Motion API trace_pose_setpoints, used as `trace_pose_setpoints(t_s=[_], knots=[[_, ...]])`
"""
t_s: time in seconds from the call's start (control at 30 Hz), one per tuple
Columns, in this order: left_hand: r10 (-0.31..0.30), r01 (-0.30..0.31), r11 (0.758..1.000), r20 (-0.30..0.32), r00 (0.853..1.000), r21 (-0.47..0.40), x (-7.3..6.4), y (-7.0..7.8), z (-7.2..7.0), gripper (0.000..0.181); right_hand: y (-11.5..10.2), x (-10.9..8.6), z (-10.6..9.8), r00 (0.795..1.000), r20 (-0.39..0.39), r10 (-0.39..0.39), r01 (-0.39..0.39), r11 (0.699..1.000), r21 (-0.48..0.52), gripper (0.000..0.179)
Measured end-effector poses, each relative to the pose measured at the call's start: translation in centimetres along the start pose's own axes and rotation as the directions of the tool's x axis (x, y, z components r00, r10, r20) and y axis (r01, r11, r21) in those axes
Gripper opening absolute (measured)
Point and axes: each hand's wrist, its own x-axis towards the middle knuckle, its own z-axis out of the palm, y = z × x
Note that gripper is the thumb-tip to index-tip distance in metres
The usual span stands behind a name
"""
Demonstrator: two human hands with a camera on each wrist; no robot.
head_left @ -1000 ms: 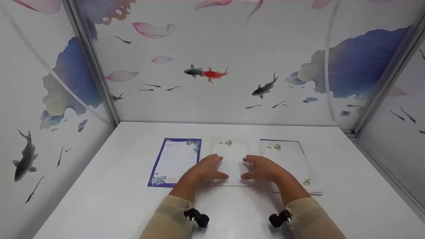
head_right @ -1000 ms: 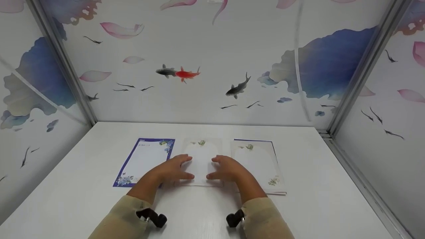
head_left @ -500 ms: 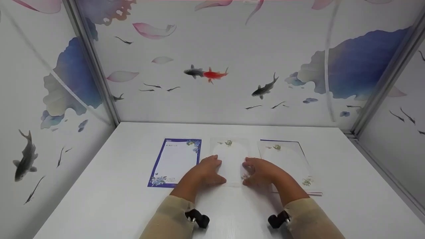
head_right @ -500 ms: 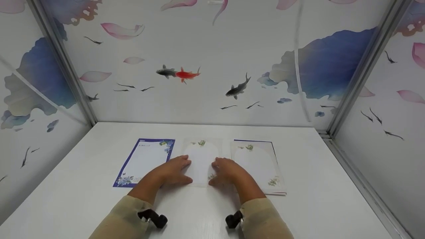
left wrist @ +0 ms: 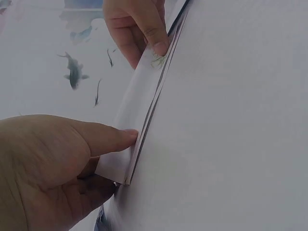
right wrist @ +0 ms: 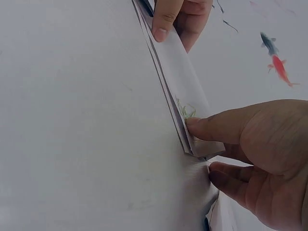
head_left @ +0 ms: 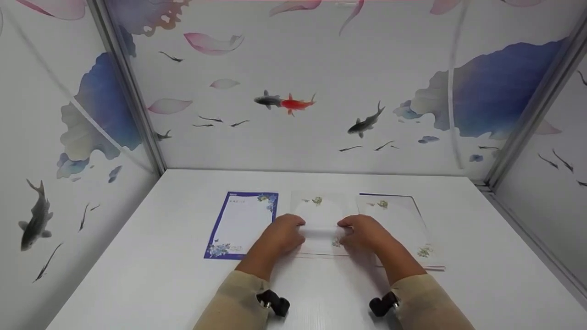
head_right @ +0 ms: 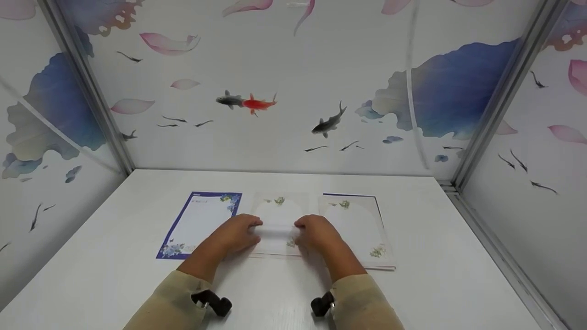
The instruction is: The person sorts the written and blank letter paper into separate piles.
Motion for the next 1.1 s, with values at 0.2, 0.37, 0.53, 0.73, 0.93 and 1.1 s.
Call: trace_pose_setpoints(t_s=[0.2,0.37,0.53,0.73,0.93,1.1], knots=[[-0.051,0.049,0.998,-0.063,0.997,-0.025,0.35,-0.48,-0.15,0.04,0.18,0.23,-0.05,0.997,-0.056,-0.046,0.046,0.999,-0.003,0.036],[-0.057,0.054,0.998,-0.08,0.995,-0.039,0.43,-0.74,-0.33,0.039,0.04,0.27,-0.04,0.996,-0.089,-0.005,0.006,1.0,0.016,0.029],[-0.086,0.079,0.992,-0.072,0.994,-0.097,0.28,-0.61,-0.44,0.038,0.03,0.47,-0.03,0.994,-0.096,0.054,-0.048,0.997,0.066,0.024],[-0.142,0.127,0.979,-0.086,0.986,-0.158,0.49,-0.22,-0.21,0.035,-0.14,0.48,0.0,0.976,-0.111,0.188,-0.163,0.966,0.201,0.033],[-0.201,0.169,0.961,-0.132,0.971,-0.219,0.75,-0.05,-0.15,0.039,-0.16,0.38,-0.34,0.965,-0.111,0.237,-0.202,0.944,0.26,0.047],[-0.215,0.171,0.955,-0.168,0.962,-0.242,0.79,-0.11,-0.19,0.034,0.02,0.5,-0.58,0.962,-0.115,0.248,-0.207,0.935,0.287,0.041]])
